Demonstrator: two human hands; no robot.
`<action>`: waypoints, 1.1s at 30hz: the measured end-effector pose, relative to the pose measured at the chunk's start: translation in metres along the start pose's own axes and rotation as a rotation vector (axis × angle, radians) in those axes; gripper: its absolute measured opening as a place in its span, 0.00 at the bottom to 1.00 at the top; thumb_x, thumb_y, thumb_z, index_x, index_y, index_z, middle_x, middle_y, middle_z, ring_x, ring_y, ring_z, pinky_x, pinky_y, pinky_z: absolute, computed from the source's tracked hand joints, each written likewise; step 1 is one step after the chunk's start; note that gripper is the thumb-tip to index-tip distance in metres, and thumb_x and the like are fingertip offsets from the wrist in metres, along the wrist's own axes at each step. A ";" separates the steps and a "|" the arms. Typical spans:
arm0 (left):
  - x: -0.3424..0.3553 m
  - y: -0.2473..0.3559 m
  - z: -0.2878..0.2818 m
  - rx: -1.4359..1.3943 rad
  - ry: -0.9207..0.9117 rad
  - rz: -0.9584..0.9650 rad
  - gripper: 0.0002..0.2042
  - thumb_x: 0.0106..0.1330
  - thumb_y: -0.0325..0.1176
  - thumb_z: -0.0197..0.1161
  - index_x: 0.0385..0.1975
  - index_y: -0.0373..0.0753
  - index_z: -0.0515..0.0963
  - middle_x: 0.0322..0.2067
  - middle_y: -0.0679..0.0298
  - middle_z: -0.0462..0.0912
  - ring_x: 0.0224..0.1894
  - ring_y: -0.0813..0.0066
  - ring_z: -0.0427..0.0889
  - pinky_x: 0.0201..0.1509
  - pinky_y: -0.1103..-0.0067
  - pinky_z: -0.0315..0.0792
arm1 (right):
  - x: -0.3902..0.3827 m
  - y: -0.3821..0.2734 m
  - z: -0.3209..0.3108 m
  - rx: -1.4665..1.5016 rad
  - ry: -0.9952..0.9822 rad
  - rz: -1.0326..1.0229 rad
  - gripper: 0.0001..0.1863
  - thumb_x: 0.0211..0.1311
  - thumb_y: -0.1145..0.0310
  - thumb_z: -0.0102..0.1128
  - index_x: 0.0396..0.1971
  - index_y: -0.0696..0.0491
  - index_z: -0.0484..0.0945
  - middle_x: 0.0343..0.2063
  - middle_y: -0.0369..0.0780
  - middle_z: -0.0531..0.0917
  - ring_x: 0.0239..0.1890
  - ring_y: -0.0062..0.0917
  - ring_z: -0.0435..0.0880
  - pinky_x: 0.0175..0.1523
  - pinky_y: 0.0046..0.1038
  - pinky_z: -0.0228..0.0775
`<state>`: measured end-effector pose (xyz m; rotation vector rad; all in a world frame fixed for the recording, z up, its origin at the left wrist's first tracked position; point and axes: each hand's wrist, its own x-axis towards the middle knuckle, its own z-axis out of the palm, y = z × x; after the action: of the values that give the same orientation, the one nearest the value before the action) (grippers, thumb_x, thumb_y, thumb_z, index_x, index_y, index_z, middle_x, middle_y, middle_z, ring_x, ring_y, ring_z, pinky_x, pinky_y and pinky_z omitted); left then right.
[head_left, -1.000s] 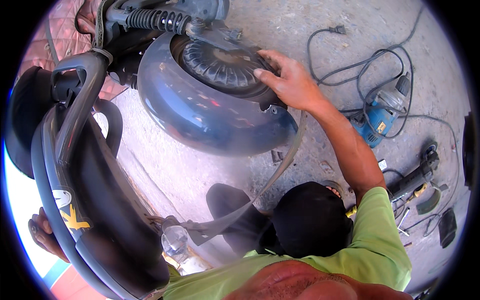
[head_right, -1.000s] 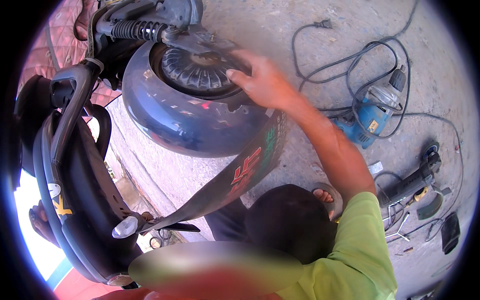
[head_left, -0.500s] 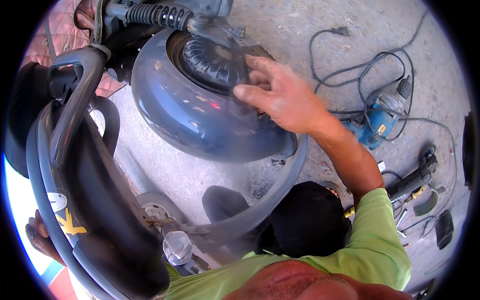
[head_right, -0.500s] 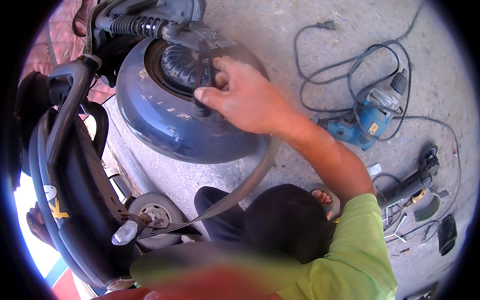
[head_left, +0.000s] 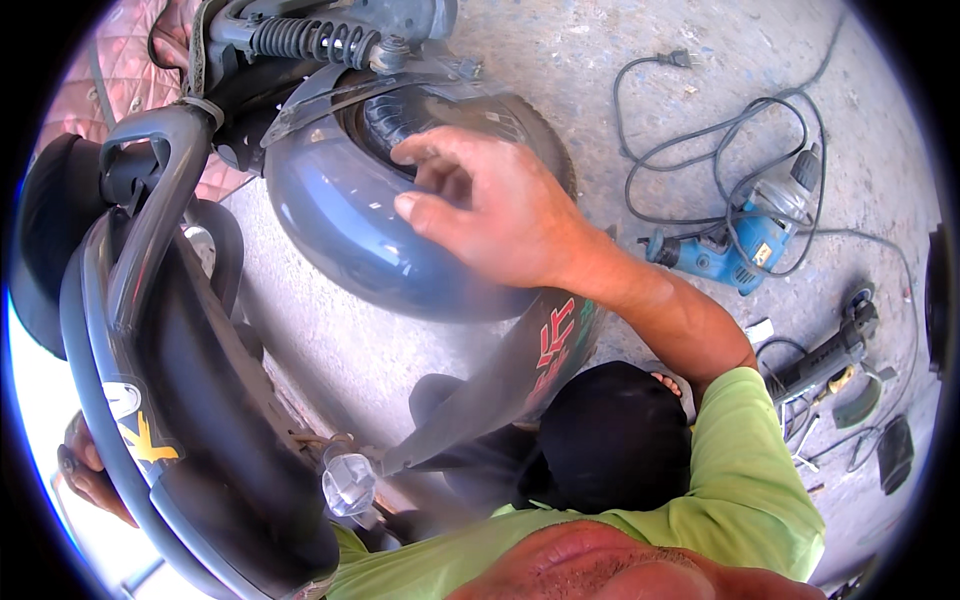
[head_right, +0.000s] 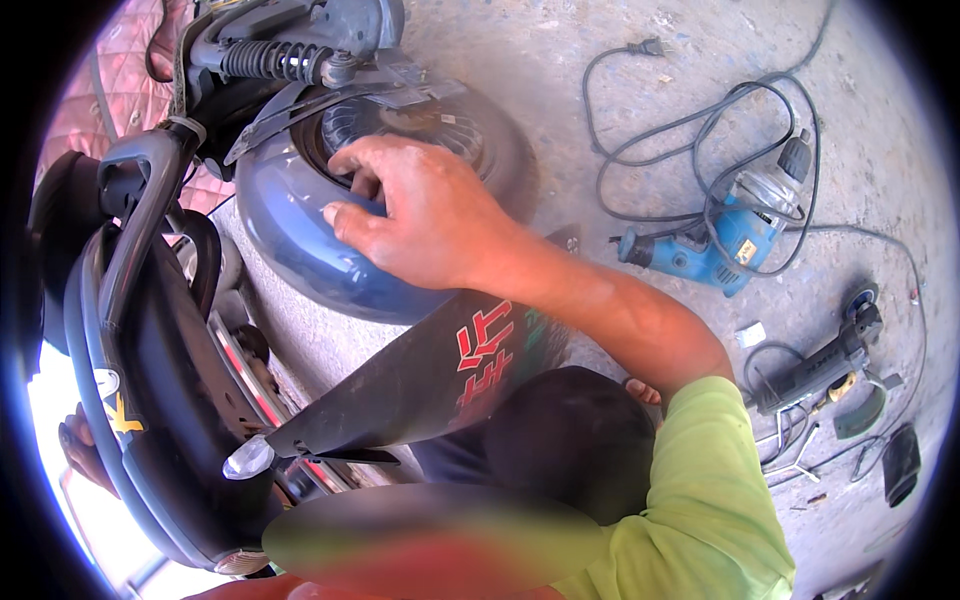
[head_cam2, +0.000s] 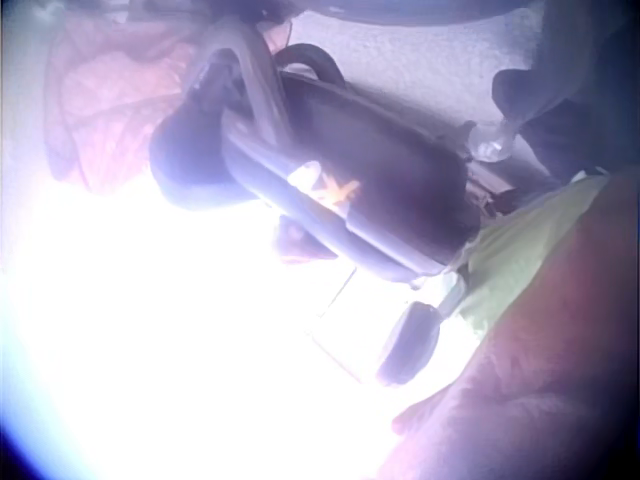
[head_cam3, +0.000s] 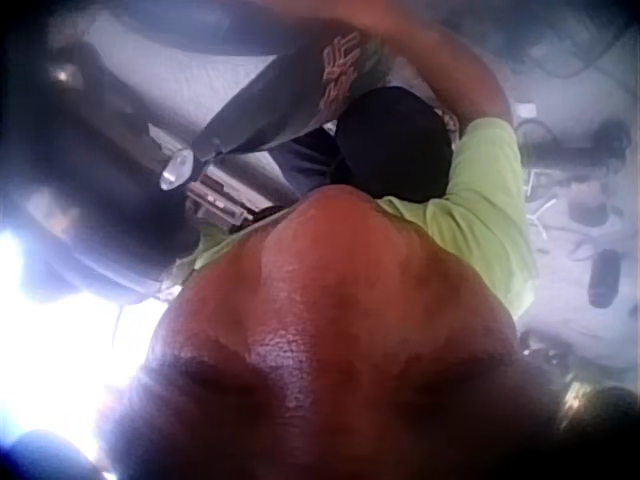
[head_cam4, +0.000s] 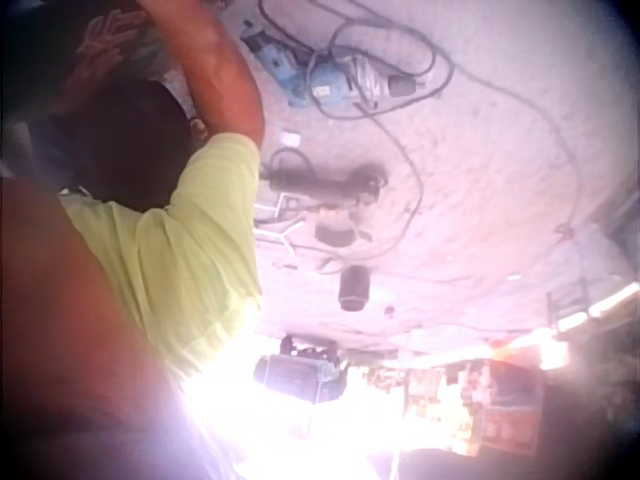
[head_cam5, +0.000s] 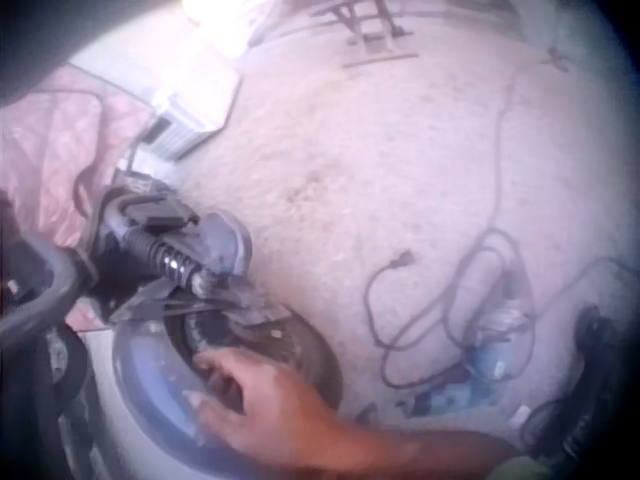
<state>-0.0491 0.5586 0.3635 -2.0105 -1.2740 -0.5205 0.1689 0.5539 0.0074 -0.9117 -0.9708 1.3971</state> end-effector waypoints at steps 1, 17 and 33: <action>-0.002 0.000 0.001 -0.003 0.004 0.001 0.08 0.73 0.27 0.57 0.44 0.30 0.78 0.36 0.55 0.83 0.32 0.77 0.77 0.37 0.81 0.74 | 0.006 0.003 0.000 -0.114 0.081 -0.119 0.23 0.54 0.61 0.65 0.47 0.60 0.79 0.37 0.48 0.83 0.40 0.42 0.83 0.47 0.39 0.74; -0.016 0.026 0.009 -0.198 0.115 -0.007 0.07 0.73 0.27 0.57 0.44 0.31 0.78 0.34 0.56 0.83 0.30 0.77 0.76 0.35 0.81 0.73 | 0.069 0.021 0.020 -0.477 0.140 -0.571 0.24 0.60 0.46 0.61 0.31 0.55 0.86 0.34 0.47 0.83 0.45 0.40 0.79 0.52 0.39 0.71; -0.019 -0.011 0.034 -1.655 0.051 -0.292 0.07 0.72 0.26 0.57 0.44 0.31 0.78 0.34 0.55 0.84 0.29 0.78 0.75 0.34 0.81 0.73 | -0.002 0.027 -0.087 0.006 0.152 0.229 0.23 0.64 0.50 0.57 0.48 0.54 0.81 0.45 0.39 0.85 0.46 0.24 0.82 0.52 0.29 0.73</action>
<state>-0.0679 0.5748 0.3315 -2.8963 -1.1249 -2.2935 0.2407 0.5561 -0.0485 -1.1354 -0.7644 1.4961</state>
